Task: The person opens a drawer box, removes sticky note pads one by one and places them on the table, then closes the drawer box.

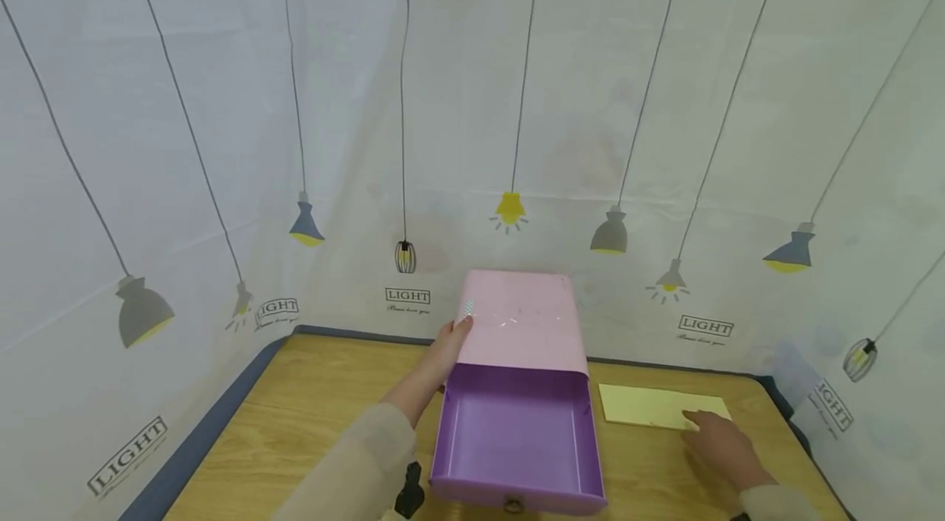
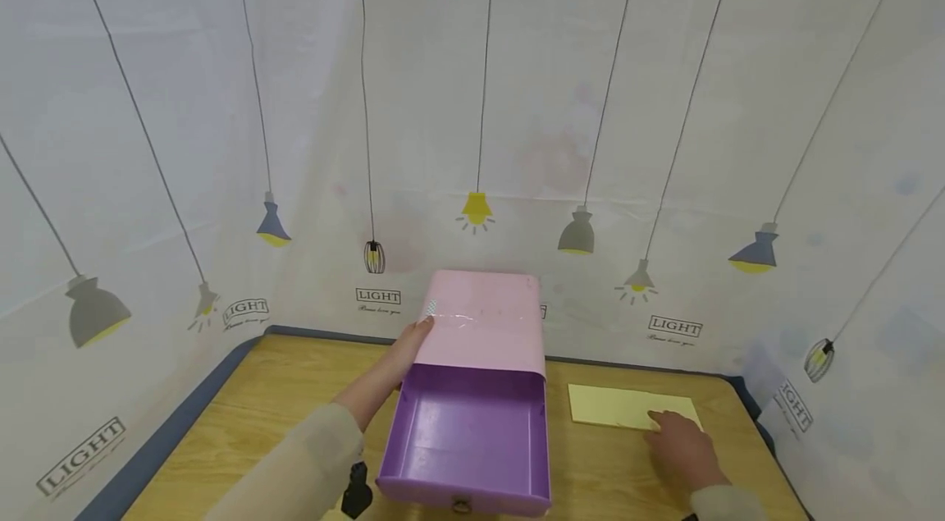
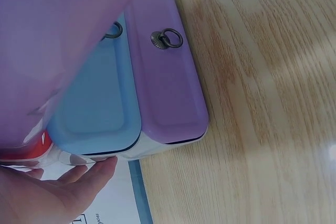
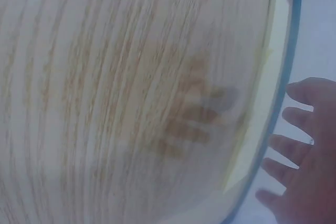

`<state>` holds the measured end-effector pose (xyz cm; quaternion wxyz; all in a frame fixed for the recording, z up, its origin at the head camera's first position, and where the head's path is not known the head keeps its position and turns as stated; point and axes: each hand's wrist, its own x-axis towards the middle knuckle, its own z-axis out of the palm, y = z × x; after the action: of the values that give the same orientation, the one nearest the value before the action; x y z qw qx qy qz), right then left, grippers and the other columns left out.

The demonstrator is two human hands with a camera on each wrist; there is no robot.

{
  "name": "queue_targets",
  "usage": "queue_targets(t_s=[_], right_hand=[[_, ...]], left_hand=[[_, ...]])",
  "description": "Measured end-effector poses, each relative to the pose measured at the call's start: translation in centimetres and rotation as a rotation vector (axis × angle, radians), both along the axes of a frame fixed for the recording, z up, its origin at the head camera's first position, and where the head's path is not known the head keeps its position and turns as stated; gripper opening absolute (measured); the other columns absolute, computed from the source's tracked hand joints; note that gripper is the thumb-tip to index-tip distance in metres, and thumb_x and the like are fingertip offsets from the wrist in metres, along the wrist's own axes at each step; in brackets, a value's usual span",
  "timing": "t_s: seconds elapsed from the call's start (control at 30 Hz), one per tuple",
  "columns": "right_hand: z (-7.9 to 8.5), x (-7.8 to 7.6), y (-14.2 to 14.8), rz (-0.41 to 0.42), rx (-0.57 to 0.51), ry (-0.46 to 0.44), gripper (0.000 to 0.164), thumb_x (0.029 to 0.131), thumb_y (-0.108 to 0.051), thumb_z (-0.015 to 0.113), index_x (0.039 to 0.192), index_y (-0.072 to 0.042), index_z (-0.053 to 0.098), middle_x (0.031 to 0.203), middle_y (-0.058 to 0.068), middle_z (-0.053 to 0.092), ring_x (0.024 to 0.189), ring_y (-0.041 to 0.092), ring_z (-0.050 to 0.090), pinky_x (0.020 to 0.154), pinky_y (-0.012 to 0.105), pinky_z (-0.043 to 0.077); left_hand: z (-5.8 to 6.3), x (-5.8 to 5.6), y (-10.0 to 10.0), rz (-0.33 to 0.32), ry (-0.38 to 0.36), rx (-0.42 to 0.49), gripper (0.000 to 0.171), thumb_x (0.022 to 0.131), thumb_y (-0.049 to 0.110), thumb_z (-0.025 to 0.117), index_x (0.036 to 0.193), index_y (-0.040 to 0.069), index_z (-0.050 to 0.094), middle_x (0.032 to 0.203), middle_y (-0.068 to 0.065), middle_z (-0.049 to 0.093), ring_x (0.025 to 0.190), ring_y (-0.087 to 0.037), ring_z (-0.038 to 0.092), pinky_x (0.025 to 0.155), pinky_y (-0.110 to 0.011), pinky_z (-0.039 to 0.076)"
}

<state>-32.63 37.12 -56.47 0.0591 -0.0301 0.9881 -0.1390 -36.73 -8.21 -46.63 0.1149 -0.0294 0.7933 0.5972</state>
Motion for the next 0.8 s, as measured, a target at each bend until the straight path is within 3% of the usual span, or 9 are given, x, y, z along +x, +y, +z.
queue_targets(t_s=[0.27, 0.5, 0.8], right_hand=[[1.6, 1.0, -1.9, 0.025, 0.059, 0.065, 0.047, 0.083, -0.032, 0.058, 0.120, -0.003, 0.055, 0.118, 0.026, 0.052, 0.106, 0.045, 0.046, 0.081, 0.072, 0.024], [3.1, 2.7, -3.8, 0.084, 0.070, 0.151, 0.048, 0.083, -0.037, 0.059, 0.118, -0.005, 0.057, 0.116, 0.022, 0.054, 0.105, 0.042, 0.048, 0.083, 0.071, 0.024], [5.3, 4.5, -7.1, 0.156, 0.017, 0.245, 0.045, 0.081, -0.039, 0.062, 0.113, -0.008, 0.060, 0.115, 0.018, 0.056, 0.106, 0.039, 0.049, 0.084, 0.070, 0.026]], left_hand=[[0.0, 0.0, 0.0, 0.018, 0.007, 0.013, 0.089, 0.080, 0.071, 0.031, 0.142, 0.007, 0.020, 0.129, -0.026, 0.039, 0.109, -0.046, 0.042, 0.060, -0.063, 0.042], [0.5, 0.2, 0.2, 0.006, -0.010, 0.012, 0.088, 0.081, 0.071, 0.030, 0.141, 0.007, 0.019, 0.129, -0.026, 0.039, 0.107, -0.044, 0.044, 0.059, -0.059, 0.044], [0.1, -0.1, 0.2, 0.016, -0.024, 0.001, 0.088, 0.081, 0.070, 0.031, 0.142, 0.008, 0.018, 0.132, -0.027, 0.035, 0.110, -0.047, 0.041, 0.062, -0.066, 0.041]])
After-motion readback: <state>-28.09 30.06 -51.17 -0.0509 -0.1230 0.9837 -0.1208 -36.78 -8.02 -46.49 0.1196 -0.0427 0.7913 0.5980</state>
